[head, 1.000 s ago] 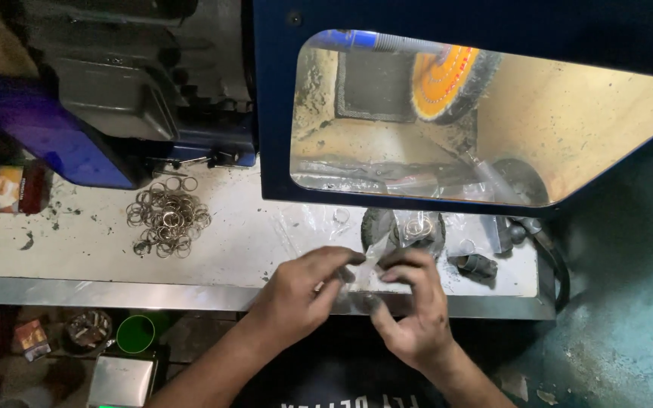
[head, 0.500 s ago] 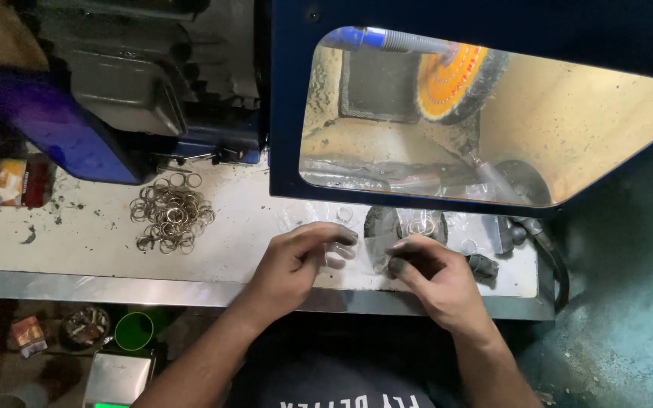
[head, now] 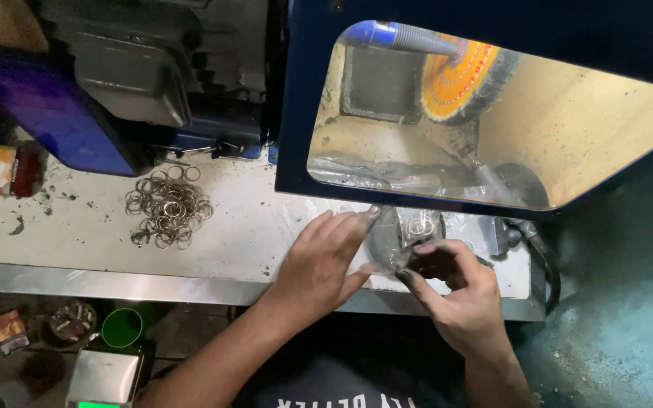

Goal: Using a handheld rotary tool to polish small metal rings and then sorting them into plastic bags at a workbench.

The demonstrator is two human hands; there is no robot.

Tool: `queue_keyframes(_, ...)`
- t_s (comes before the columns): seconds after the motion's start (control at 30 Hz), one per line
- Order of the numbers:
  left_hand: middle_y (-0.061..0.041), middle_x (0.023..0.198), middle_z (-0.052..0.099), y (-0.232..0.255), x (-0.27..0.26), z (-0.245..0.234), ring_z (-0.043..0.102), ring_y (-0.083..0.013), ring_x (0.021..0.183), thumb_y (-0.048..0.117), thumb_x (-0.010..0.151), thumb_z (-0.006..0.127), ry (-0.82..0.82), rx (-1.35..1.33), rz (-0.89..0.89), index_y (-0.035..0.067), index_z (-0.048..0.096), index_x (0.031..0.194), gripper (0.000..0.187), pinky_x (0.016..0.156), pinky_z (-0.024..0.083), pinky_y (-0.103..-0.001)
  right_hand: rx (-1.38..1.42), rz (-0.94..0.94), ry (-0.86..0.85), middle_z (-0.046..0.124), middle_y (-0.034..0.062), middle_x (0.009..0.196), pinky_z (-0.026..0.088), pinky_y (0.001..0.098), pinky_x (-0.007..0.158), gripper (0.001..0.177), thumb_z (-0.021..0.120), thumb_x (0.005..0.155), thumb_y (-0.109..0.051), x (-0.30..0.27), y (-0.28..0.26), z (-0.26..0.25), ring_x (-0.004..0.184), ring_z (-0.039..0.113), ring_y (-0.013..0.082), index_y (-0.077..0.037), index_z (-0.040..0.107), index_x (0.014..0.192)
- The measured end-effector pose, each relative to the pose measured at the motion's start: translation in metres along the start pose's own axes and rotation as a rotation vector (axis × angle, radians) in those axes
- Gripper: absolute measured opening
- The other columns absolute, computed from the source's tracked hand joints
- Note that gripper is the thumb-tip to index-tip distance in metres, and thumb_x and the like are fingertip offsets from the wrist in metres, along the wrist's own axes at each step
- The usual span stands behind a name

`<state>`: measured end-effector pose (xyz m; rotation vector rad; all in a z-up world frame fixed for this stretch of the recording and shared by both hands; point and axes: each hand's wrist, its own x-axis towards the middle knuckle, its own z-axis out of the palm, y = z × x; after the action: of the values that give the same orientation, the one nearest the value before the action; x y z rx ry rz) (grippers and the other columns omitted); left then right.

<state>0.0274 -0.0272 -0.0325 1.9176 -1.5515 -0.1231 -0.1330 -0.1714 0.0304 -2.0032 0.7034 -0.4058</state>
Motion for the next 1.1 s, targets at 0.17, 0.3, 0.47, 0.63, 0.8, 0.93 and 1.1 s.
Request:
queue_keyframes(0.17, -0.015, 0.133, 0.064, -0.001, 0.004, 0.002, 0.060, -0.0300, 0.129, 0.045, 0.074, 0.093, 0.029, -0.100, 0.006, 0.004, 0.032, 0.151, 0.106, 0.118, 0.039, -0.048, 0.076, 0.005, 0.029, 0.078, 0.0112, 0.098, 0.065, 0.0238, 0.081, 0.034, 0.081, 0.077, 0.001, -0.007, 0.011, -0.001, 0.085, 0.078, 0.0160, -0.004, 0.063, 0.106)
queue_keyframes(0.3, -0.013, 0.129, 0.067, -0.001, 0.004, 0.003, 0.062, -0.0282, 0.126, 0.048, 0.070, 0.092, 0.022, -0.093, -0.009, 0.002, 0.039, 0.148, 0.105, 0.119, 0.037, -0.048, 0.104, -0.036, -0.043, 0.073, 0.0108, 0.106, 0.068, 0.0243, 0.075, 0.043, 0.084, 0.078, -0.006, -0.007, 0.013, 0.001, 0.083, 0.075, 0.0156, -0.004, 0.064, 0.116)
queue_keyframes(0.47, -0.011, 0.136, 0.064, -0.002, 0.004, 0.002, 0.056, -0.0282, 0.132, 0.055, 0.074, 0.088, -0.006, -0.065, -0.043, 0.005, 0.039, 0.151, 0.104, 0.121, 0.029, -0.052, 0.160, -0.147, -0.026, 0.070, 0.0162, 0.112, 0.065, 0.0251, 0.088, 0.046, 0.078, 0.074, 0.013, -0.008, 0.011, -0.002, 0.098, 0.075, 0.0207, 0.001, 0.063, 0.115)
queue_keyframes(0.63, -0.010, 0.137, 0.063, -0.002, 0.003, 0.007, 0.052, -0.0283, 0.134, 0.060, 0.075, 0.083, -0.027, 0.029, -0.048, 0.006, 0.052, 0.144, 0.093, 0.122, 0.025, -0.052, 0.134, -0.277, -0.063, 0.067, 0.0187, 0.116, 0.066, 0.0233, 0.083, 0.048, 0.077, 0.077, 0.012, -0.007, 0.011, 0.001, 0.104, 0.074, 0.0228, -0.001, 0.059, 0.120)
queue_keyframes(0.8, -0.009, 0.127, 0.066, -0.003, 0.001, 0.006, 0.057, -0.0268, 0.127, 0.055, 0.074, 0.086, -0.048, 0.037, -0.053, 0.007, 0.059, 0.138, 0.085, 0.120, 0.029, -0.050, 0.255, -0.302, -0.037, 0.059, 0.0237, 0.123, 0.063, 0.0250, 0.079, 0.051, 0.075, 0.078, 0.015, -0.012, 0.016, 0.003, 0.106, 0.068, 0.0253, -0.001, 0.054, 0.122)
queue_keyframes(0.93, -0.009, 0.145, 0.057, -0.005, 0.001, 0.003, 0.050, -0.0326, 0.139, 0.057, 0.069, 0.091, -0.013, -0.111, -0.006, 0.010, 0.039, 0.151, 0.108, 0.123, 0.022, -0.059, 0.334, -0.310, -0.088, 0.059, 0.0232, 0.122, 0.063, 0.0253, 0.082, 0.044, 0.071, 0.085, 0.012, -0.013, 0.012, 0.001, 0.113, 0.067, 0.0268, -0.003, 0.054, 0.123)
queue_keyframes(1.1, -0.005, 0.129, 0.068, -0.006, -0.001, 0.008, 0.059, -0.0299, 0.128, 0.039, 0.076, 0.091, 0.006, -0.065, -0.007, 0.013, 0.047, 0.145, 0.086, 0.121, 0.028, -0.058, 0.332, -0.302, -0.073, 0.058, 0.0229, 0.125, 0.062, 0.0266, 0.084, 0.046, 0.070, 0.086, 0.012, -0.017, 0.020, 0.000, 0.117, 0.067, 0.0269, -0.004, 0.053, 0.126)
